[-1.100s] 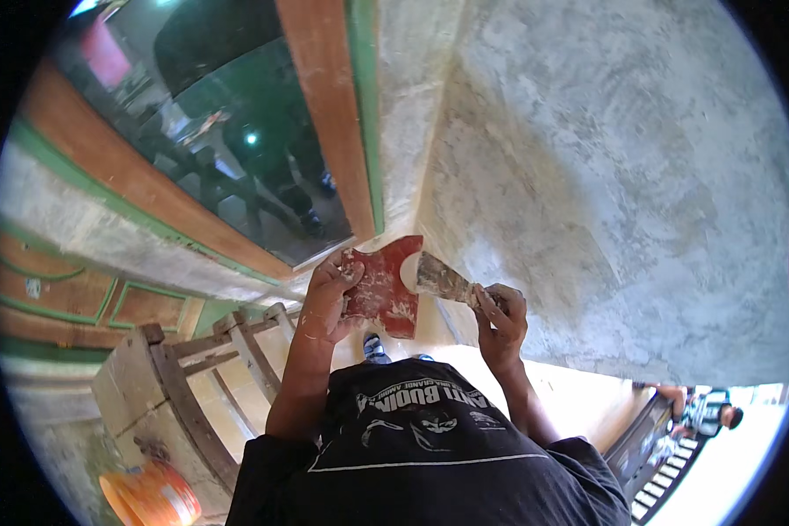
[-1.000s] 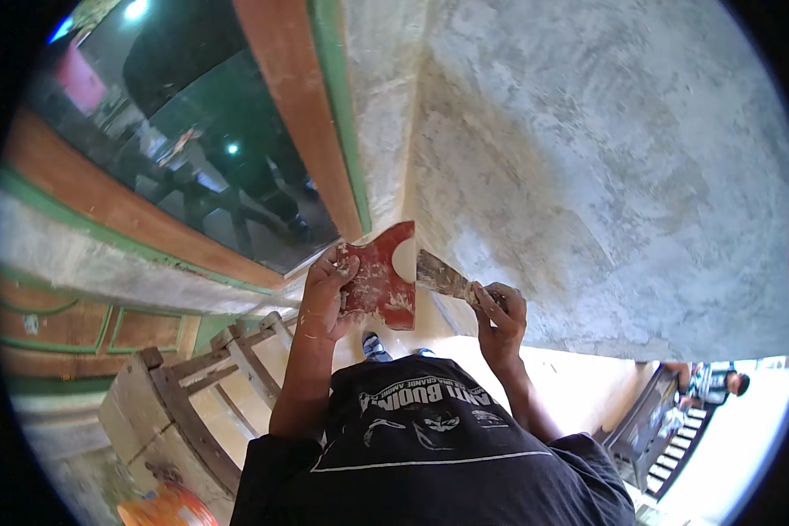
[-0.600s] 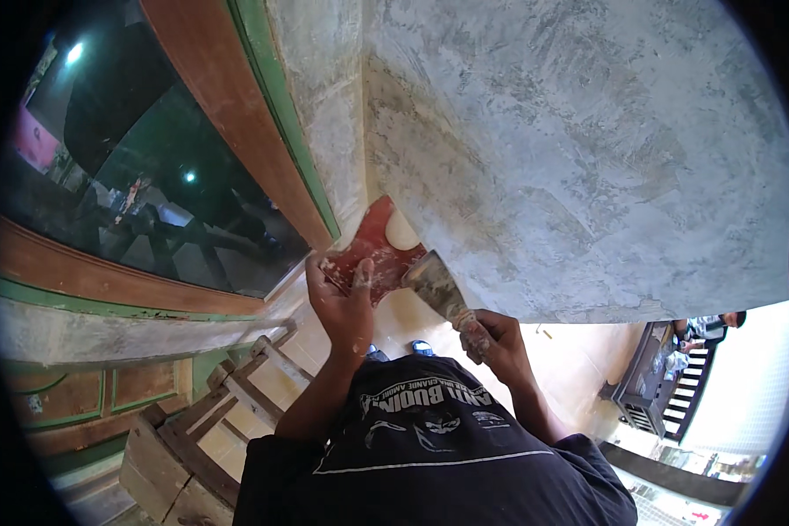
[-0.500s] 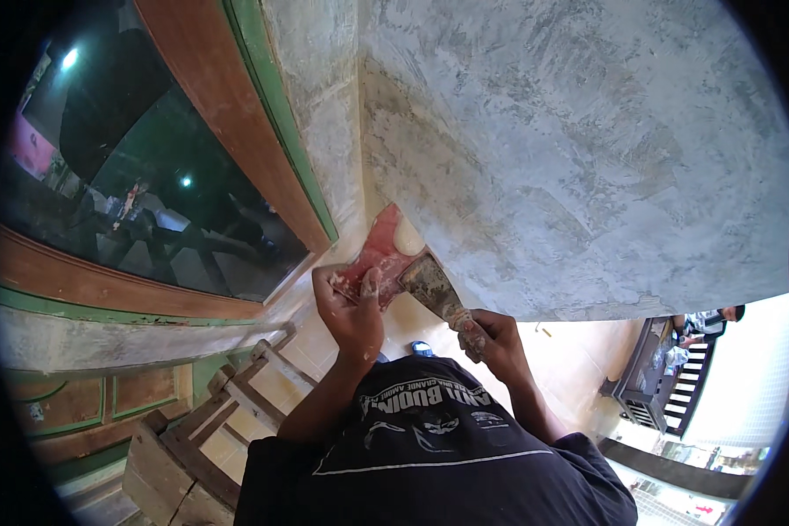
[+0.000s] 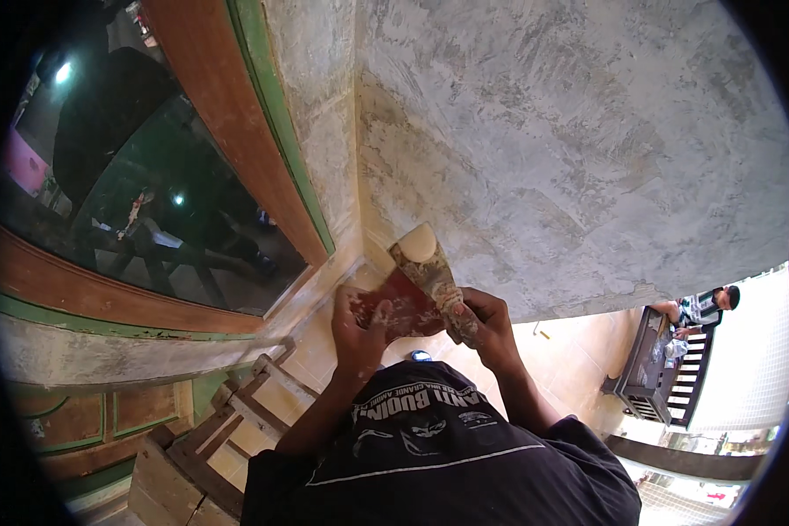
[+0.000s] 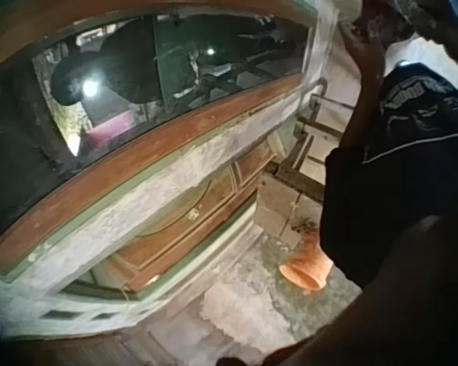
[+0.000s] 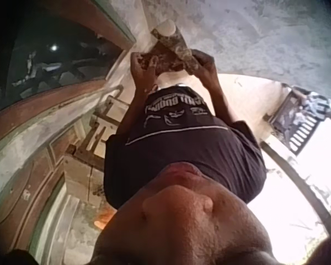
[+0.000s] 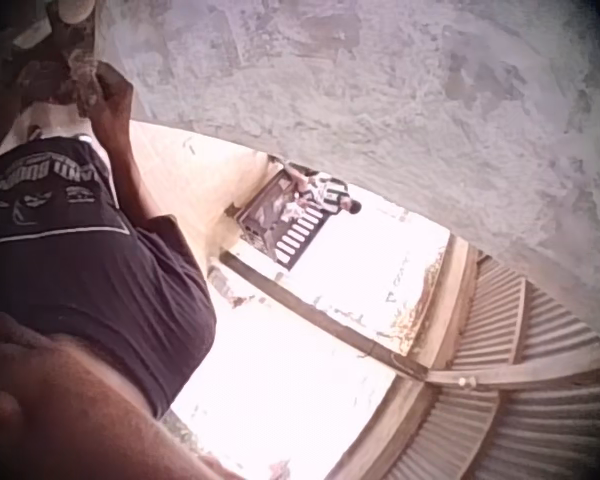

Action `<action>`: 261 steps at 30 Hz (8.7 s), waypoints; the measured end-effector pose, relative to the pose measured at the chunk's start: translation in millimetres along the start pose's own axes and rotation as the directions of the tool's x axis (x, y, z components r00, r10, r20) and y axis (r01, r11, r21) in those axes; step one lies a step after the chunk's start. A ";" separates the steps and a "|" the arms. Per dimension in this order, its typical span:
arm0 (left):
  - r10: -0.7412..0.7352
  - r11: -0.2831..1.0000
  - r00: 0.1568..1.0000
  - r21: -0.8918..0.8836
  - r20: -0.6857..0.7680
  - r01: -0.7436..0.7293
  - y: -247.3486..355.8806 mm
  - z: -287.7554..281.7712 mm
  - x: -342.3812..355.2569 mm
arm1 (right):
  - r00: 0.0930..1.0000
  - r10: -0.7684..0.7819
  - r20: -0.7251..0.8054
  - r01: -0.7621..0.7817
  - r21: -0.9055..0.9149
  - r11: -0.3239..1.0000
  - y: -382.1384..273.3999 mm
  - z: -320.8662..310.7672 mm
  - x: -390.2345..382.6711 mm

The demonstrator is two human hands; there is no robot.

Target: The person applies a substance from a plastic spreader onto a metal scraper and then uses the scraper to smooth a wall surface before mixing more substance in a bucket.

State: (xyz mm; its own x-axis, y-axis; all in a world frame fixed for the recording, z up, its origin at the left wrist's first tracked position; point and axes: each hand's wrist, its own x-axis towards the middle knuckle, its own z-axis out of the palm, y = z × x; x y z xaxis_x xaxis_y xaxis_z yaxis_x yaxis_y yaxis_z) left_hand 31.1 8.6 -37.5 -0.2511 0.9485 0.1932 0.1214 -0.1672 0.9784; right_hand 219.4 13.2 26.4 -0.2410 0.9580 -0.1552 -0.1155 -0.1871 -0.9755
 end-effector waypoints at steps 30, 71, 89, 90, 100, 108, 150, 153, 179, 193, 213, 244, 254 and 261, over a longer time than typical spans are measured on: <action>-0.332 0.690 0.943 -0.688 -0.025 0.225 16.3 -95.1 38.4 | 0.755 -0.651 0.074 0.365 -0.873 0.324 63.5 6.0 32.9; 0.001 0.972 0.985 0.232 -0.170 0.040 37.5 25.2 14.2 | 0.941 0.106 0.322 -0.113 0.003 0.994 8.8 -65.8 77.3; -0.435 0.672 0.896 -0.629 0.092 0.391 23.0 -4.3 38.1 | 0.740 -0.622 0.256 0.580 -0.711 0.398 45.2 -80.9 70.8; -0.420 0.682 0.903 -0.624 0.092 0.381 21.6 -4.7 38.2 | 0.744 -0.616 0.259 0.578 -0.711 0.400 45.2 -82.4 69.0; -0.399 0.657 0.910 -0.657 0.115 0.371 34.5 -11.4 42.9 | 0.764 -0.613 0.201 0.521 -0.753 0.403 49.9 -95.5 58.4; -0.103 0.978 0.888 -0.209 -0.448 0.008 43.0 11.4 38.8 | 0.927 0.172 0.332 -0.174 -0.025 0.984 22.4 -98.3 39.7; -0.397 0.688 0.918 -0.671 -0.027 0.277 35.2 6.0 26.9 | 0.776 -0.597 0.204 0.534 -0.717 0.449 51.6 -102.1 53.0; -0.315 0.784 0.932 -0.602 -0.178 0.150 36.3 8.4 29.5 | 0.990 -0.131 -0.045 0.119 -0.210 0.971 51.6 -101.0 42.0; 0.294 0.934 0.951 0.238 -0.094 -0.266 18.6 59.3 -12.5 | 0.969 0.024 0.246 -0.045 0.080 0.996 21.9 -87.8 38.3; -0.429 0.667 0.896 -0.630 0.111 0.397 23.8 8.1 21.3 | 0.687 -0.698 0.204 0.545 -0.779 0.309 49.0 -91.3 42.6; 0.096 0.995 0.955 -0.006 -0.279 -0.101 48.7 46.7 -0.3 | 0.949 0.230 0.215 -0.192 -0.181 0.965 34.9 -102.7 10.0; -0.480 0.554 0.874 -0.745 0.080 0.372 52.2 66.4 -36.0 | 0.966 -0.205 0.158 0.162 0.249 0.955 75.3 -57.4 5.4; -0.439 0.519 0.895 -0.790 0.081 0.326 53.9 73.2 -28.0 | 0.989 -0.115 0.089 0.108 0.076 0.991 75.5 -56.6 1.9; -0.362 0.677 0.932 -0.686 0.007 0.268 52.1 56.4 -11.6 | 0.901 0.134 0.412 -0.325 0.439 0.837 23.9 -72.9 -12.0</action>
State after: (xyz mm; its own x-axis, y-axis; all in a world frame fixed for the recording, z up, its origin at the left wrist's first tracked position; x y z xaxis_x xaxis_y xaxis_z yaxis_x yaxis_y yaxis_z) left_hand 94.5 4.1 7.1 -0.2716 0.9464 -0.1748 -0.6438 -0.0437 0.7639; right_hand 289.8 13.1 -6.4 -0.6299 0.7488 -0.2062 -0.4416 -0.5637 -0.6980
